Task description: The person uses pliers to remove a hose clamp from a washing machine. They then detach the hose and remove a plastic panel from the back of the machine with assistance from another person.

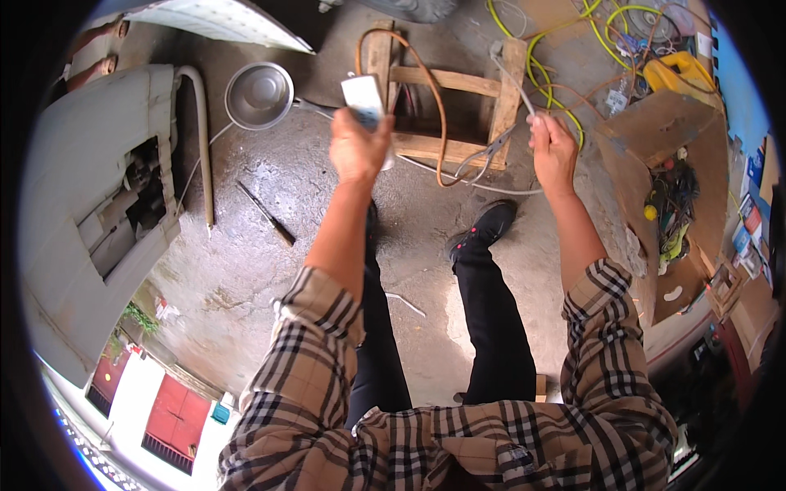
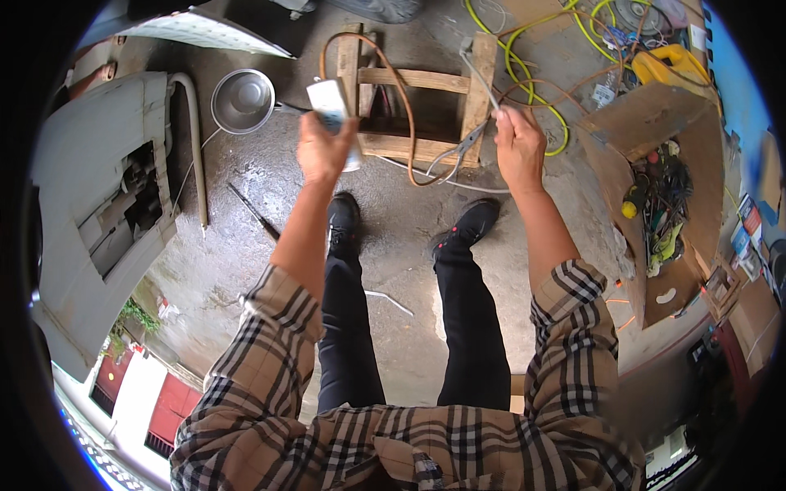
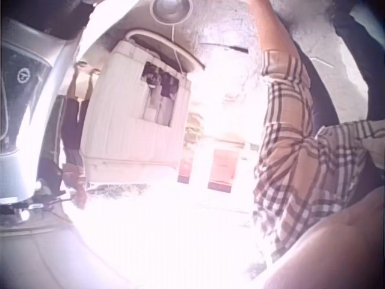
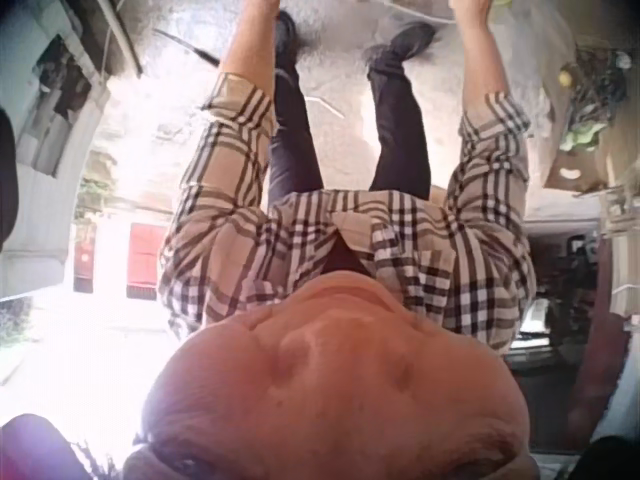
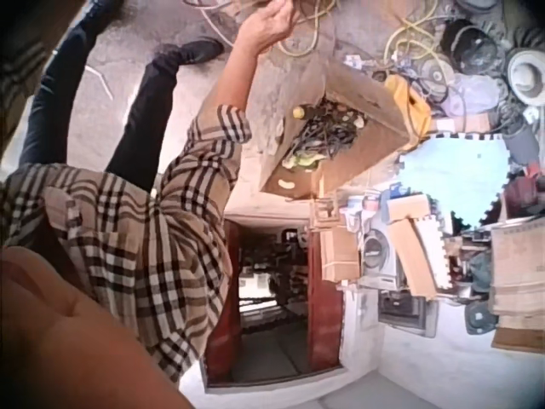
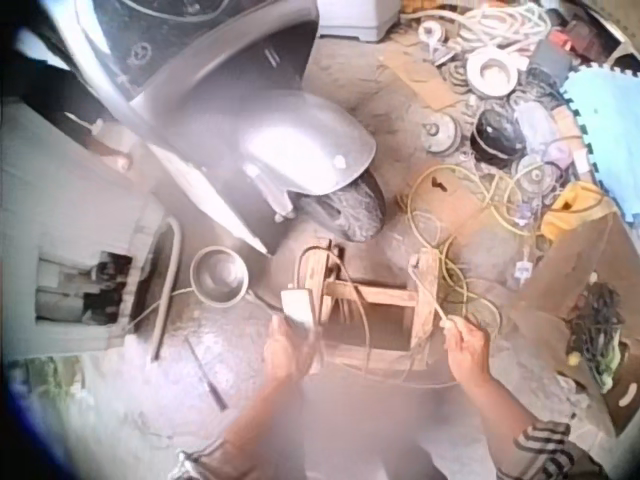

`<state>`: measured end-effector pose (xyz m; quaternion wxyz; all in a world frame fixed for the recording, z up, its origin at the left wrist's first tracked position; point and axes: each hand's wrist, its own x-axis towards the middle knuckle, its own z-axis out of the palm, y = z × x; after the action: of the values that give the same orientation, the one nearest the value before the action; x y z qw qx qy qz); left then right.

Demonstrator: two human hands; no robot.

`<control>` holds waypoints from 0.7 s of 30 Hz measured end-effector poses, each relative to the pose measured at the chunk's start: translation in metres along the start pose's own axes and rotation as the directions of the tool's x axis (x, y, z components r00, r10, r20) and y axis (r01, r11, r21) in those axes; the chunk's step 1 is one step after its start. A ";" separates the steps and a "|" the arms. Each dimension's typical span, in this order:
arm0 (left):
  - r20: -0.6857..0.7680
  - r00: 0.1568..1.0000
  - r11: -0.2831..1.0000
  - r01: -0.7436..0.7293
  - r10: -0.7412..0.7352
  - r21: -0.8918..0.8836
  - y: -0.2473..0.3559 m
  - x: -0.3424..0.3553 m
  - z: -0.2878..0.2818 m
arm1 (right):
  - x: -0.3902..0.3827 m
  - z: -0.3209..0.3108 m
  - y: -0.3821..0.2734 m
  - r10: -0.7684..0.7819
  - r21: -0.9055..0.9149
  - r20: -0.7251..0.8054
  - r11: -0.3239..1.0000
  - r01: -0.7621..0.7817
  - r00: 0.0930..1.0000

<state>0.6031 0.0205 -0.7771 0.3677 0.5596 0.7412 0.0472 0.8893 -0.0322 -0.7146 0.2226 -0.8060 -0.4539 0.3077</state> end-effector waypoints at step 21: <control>0.276 0.930 0.948 0.286 -0.241 -0.136 -0.010 -0.033 -0.013 | -0.068 0.007 -0.069 0.296 0.206 0.402 0.893 -0.401 0.866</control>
<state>0.5913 -0.0074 -0.7562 0.5108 0.4217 0.7491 -0.0107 0.8165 -0.0575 -0.6557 0.1887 -0.7647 -0.2834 0.5470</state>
